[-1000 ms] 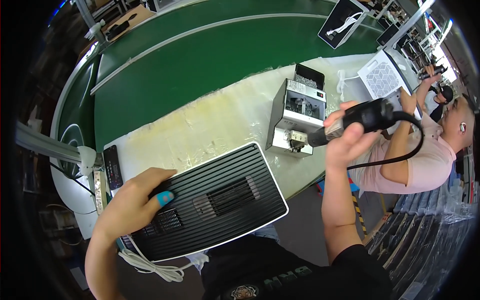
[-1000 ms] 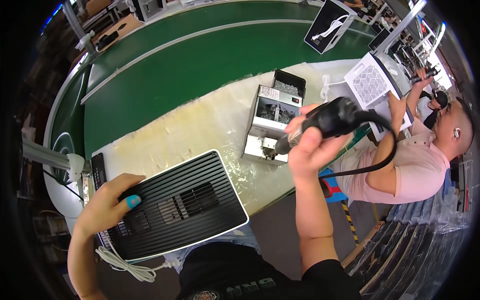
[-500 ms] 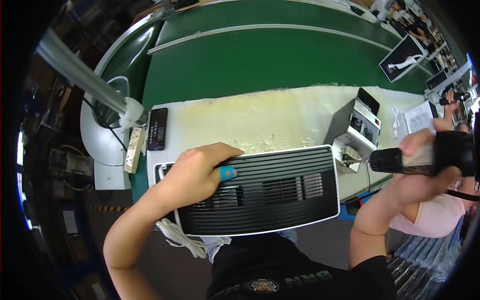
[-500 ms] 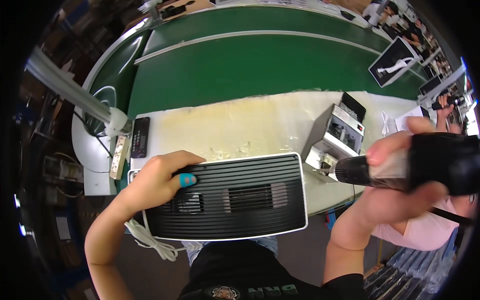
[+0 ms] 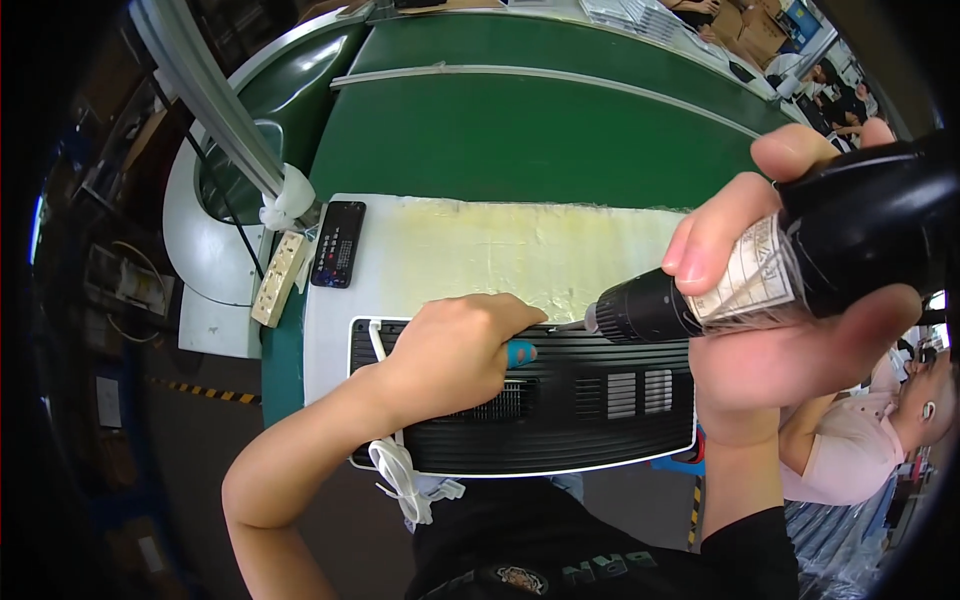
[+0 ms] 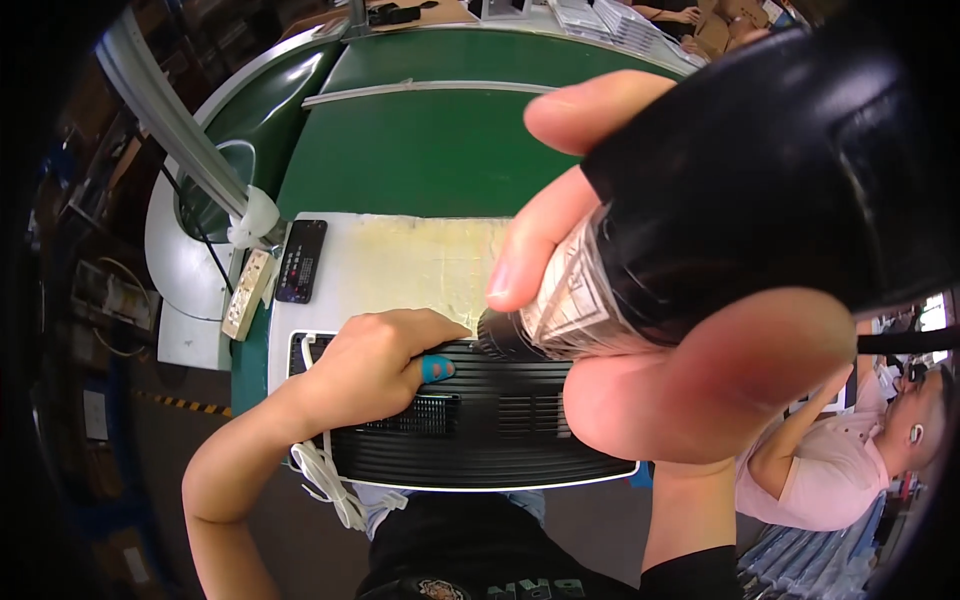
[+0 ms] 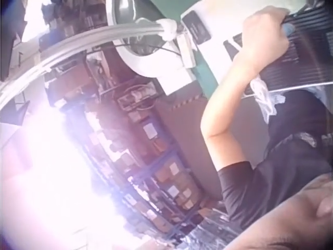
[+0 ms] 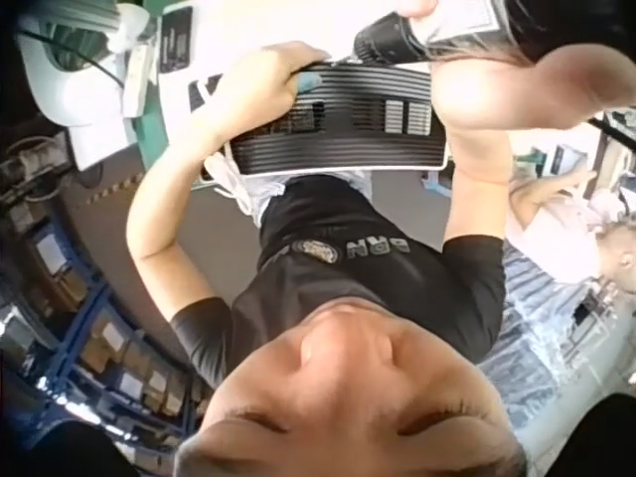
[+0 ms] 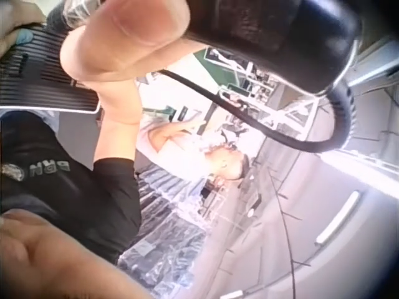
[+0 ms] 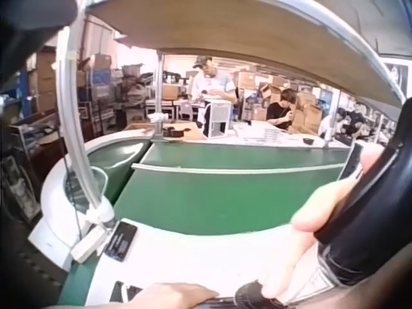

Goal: The recorder is assembling white computer cases using an electric screwdriver on a factory assembly line.

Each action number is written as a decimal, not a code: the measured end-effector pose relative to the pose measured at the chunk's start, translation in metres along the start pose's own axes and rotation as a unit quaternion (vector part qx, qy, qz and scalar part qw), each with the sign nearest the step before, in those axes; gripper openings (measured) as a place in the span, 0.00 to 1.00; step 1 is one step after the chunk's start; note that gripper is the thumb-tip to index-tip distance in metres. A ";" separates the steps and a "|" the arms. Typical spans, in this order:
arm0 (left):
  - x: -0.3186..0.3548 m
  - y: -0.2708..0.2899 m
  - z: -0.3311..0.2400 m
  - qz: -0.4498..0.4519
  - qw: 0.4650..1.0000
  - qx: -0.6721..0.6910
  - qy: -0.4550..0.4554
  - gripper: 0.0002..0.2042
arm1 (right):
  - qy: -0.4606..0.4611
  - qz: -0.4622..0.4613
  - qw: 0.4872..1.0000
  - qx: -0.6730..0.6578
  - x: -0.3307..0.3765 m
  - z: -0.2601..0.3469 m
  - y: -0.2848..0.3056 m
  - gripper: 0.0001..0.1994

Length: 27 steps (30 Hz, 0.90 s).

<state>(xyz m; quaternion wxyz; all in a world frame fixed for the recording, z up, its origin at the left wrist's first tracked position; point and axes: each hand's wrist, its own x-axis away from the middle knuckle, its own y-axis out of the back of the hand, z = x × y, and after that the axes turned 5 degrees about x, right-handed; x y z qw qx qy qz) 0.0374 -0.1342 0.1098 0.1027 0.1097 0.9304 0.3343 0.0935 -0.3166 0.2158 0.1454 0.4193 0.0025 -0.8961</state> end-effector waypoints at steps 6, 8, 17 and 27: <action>0.000 -0.003 0.005 -0.014 0.999 -0.013 -0.033 0.17 | -0.030 0.055 0.997 -0.047 -0.001 -0.002 -0.008 0.41; -0.001 -0.003 0.005 -0.017 0.999 -0.016 -0.039 0.18 | -0.039 0.068 0.994 -0.072 0.000 -0.006 -0.009 0.39; -0.004 -0.001 -0.001 -0.011 0.999 -0.039 -0.023 0.18 | -0.060 0.110 0.976 -0.178 0.005 -0.024 -0.010 0.35; 0.019 0.034 -0.017 -0.068 0.977 -0.198 -0.033 0.14 | 0.028 -0.013 0.981 -0.192 -0.003 -0.030 0.006 0.29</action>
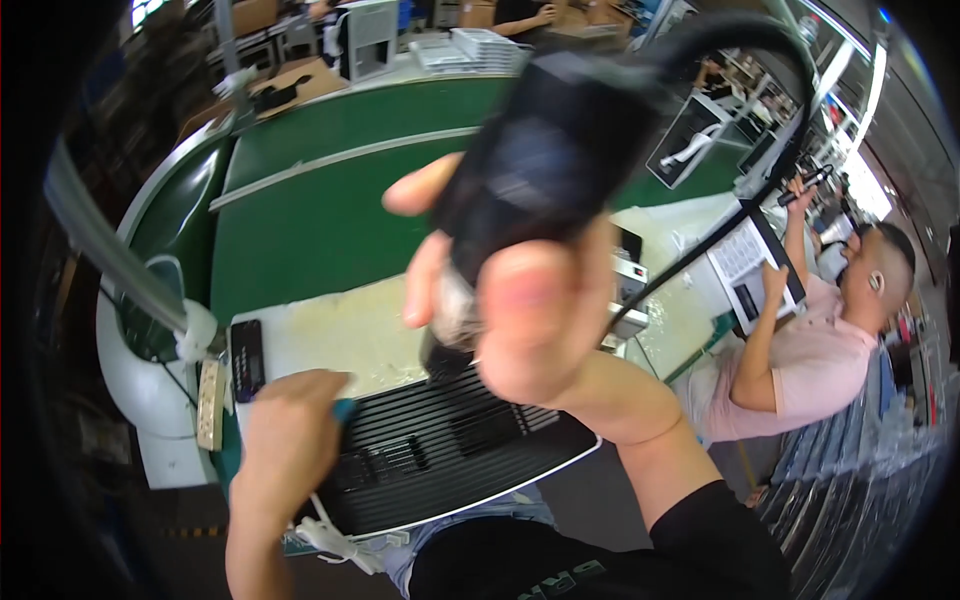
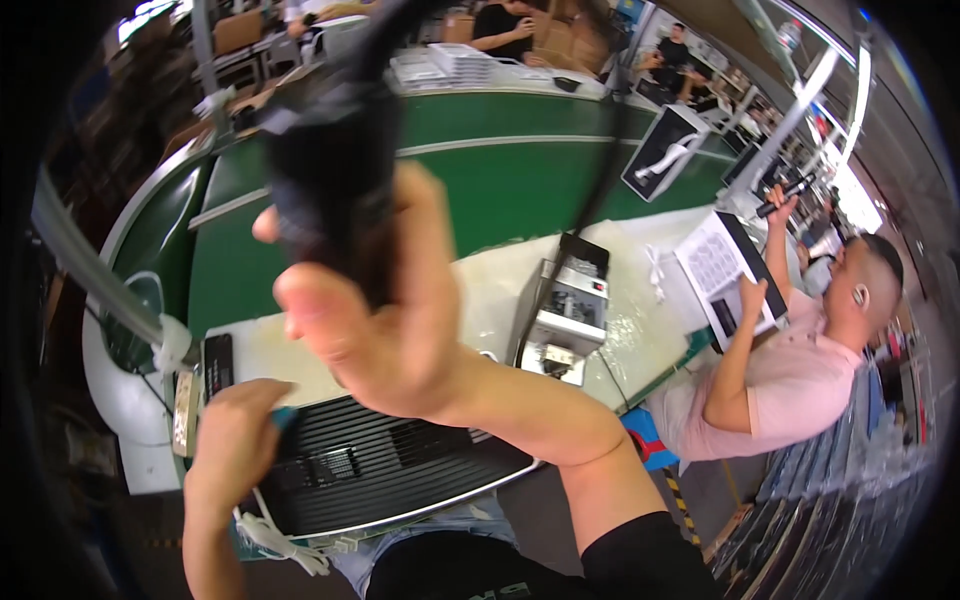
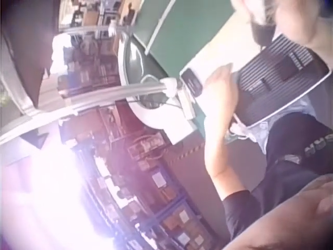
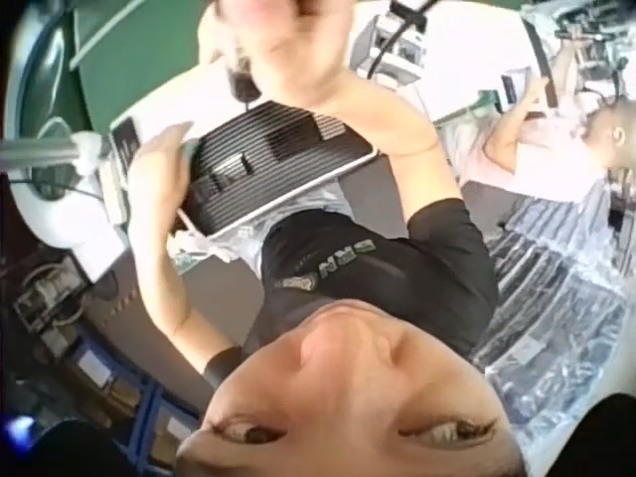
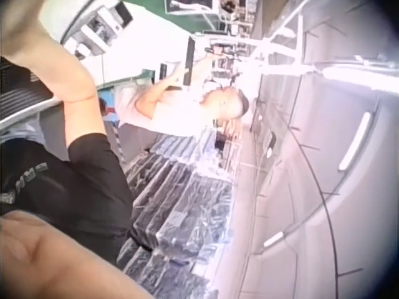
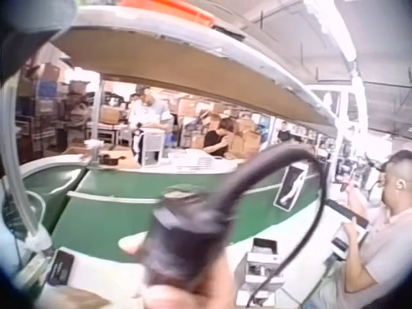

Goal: The recorder is assembling white computer cases using an electric screwdriver on a factory assembly line.

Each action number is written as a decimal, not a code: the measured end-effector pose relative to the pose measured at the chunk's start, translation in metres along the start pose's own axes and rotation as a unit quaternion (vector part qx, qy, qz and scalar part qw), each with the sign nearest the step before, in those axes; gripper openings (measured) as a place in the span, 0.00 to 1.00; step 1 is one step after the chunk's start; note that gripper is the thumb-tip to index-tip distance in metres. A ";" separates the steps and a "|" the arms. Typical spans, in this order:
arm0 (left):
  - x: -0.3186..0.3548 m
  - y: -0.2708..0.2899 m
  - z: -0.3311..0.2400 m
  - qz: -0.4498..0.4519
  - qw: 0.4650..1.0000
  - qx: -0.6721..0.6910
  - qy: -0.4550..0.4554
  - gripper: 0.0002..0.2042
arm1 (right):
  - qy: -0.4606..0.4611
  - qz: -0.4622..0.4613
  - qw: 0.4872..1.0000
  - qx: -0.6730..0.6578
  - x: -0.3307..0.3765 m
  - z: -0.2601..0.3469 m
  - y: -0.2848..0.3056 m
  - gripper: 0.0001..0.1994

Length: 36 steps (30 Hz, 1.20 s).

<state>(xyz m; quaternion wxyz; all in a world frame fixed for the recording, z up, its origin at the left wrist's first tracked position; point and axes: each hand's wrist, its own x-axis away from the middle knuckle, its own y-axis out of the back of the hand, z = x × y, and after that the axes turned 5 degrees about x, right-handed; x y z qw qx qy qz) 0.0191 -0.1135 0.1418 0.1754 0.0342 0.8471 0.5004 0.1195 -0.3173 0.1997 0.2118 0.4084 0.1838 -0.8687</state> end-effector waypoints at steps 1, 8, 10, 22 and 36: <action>0.004 0.005 -0.002 -0.037 0.998 0.021 0.052 0.13 | 0.044 -0.033 0.998 0.039 -0.004 0.012 0.021 0.27; 0.088 -0.034 0.047 -0.196 0.835 0.468 0.211 0.38 | 0.066 -0.299 0.830 0.467 0.054 0.082 0.150 0.29; 0.090 -0.048 0.047 -0.234 0.801 0.511 0.204 0.41 | 0.062 -0.293 0.826 0.477 0.088 0.060 0.177 0.25; 0.140 -0.056 0.039 -0.371 0.741 0.472 0.300 0.33 | -0.038 -0.205 0.877 0.432 0.134 0.005 0.180 0.32; 0.099 -0.090 -0.001 -0.404 0.700 0.563 0.174 0.23 | -0.080 0.012 0.994 -0.073 -0.013 0.098 0.008 0.31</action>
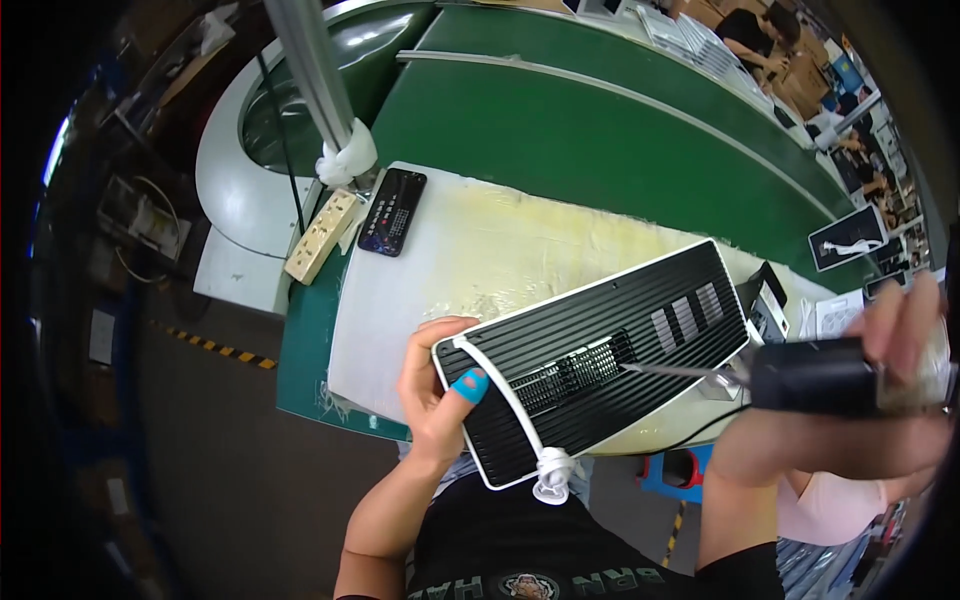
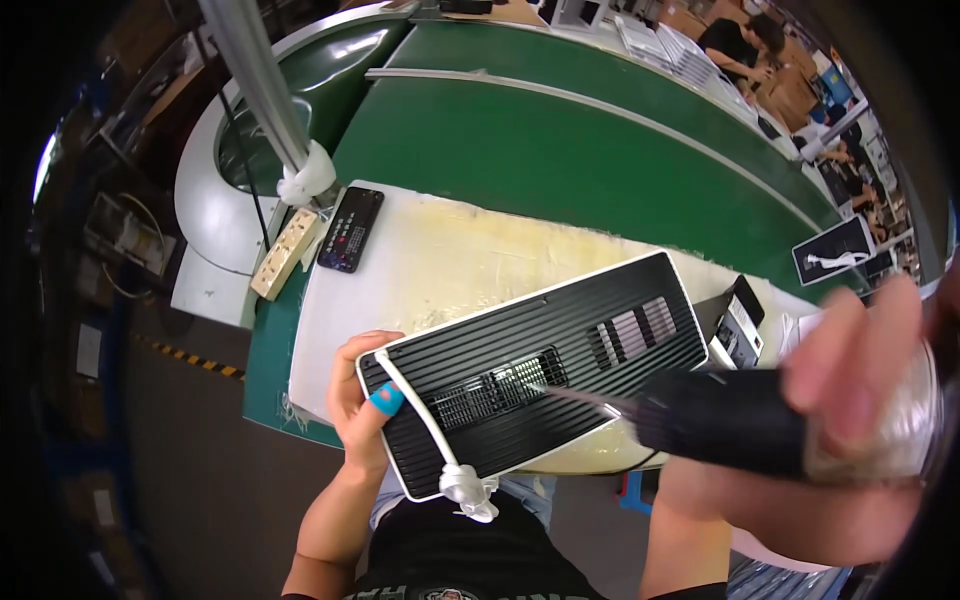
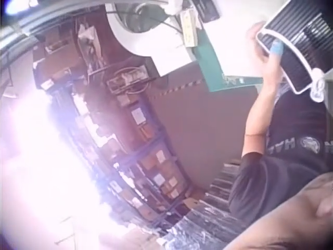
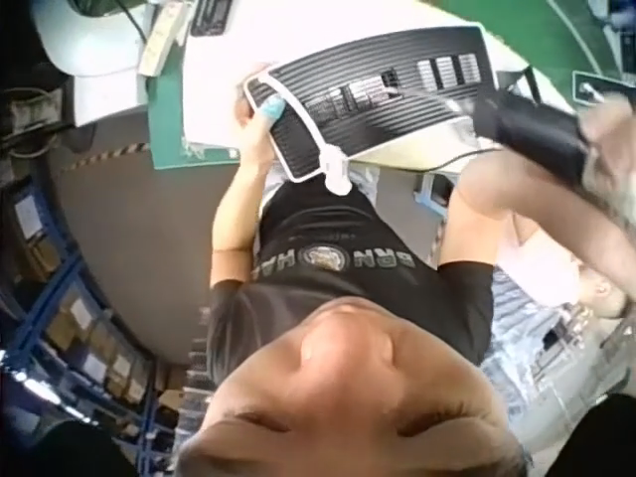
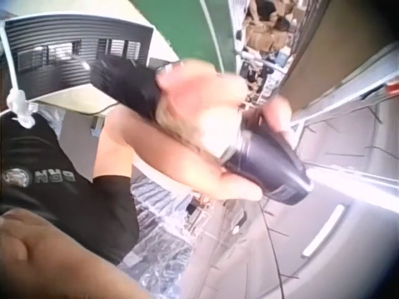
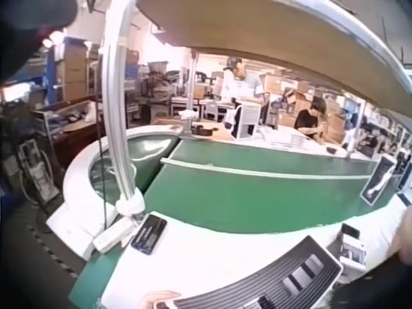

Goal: The recorder is assembling white computer cases using an electric screwdriver on a factory assembly line.

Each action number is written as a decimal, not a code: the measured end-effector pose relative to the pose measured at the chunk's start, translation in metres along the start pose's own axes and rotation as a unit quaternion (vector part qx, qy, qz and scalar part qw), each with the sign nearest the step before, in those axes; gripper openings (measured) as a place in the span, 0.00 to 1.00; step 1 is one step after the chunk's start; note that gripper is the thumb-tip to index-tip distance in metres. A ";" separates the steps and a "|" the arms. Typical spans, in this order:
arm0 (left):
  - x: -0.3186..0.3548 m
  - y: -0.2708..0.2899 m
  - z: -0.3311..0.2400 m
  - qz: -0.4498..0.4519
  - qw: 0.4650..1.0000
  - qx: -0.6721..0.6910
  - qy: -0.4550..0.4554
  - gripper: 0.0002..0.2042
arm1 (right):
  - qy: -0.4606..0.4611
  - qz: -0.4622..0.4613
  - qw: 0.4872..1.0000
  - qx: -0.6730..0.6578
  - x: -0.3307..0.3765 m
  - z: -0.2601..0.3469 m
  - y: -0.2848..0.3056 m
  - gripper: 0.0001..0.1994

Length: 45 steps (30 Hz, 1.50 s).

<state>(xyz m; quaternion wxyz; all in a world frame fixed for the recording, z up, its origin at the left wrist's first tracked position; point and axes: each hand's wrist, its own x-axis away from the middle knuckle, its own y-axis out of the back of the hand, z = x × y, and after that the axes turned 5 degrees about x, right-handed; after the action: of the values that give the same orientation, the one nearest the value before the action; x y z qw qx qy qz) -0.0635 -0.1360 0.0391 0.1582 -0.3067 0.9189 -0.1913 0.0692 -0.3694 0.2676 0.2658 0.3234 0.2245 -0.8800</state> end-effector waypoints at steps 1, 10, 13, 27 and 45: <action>0.000 -0.003 0.003 -0.001 1.000 0.007 0.005 0.23 | 0.011 0.008 1.000 0.012 -0.008 -0.032 -0.041 0.32; -0.003 0.001 0.006 0.012 1.000 0.020 -0.001 0.22 | 0.068 0.137 0.976 0.158 -0.021 -0.127 -0.107 0.41; -0.006 -0.001 0.006 0.029 0.999 0.011 -0.016 0.22 | 0.004 0.002 0.982 0.189 -0.019 -0.123 -0.113 0.42; -0.003 0.000 0.010 0.015 0.999 0.033 -0.019 0.22 | -0.087 0.056 0.992 0.070 0.012 -0.140 -0.154 0.34; 0.001 0.000 0.015 -0.028 0.999 0.001 0.016 0.31 | 0.084 -0.330 0.885 0.319 0.011 0.020 0.076 0.29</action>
<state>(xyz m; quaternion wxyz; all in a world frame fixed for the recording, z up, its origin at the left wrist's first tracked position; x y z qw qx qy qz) -0.0579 -0.1405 0.0262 0.1384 -0.3291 0.9121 -0.2013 0.1001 -0.4420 0.2565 -0.1770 0.3705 0.0465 -0.9106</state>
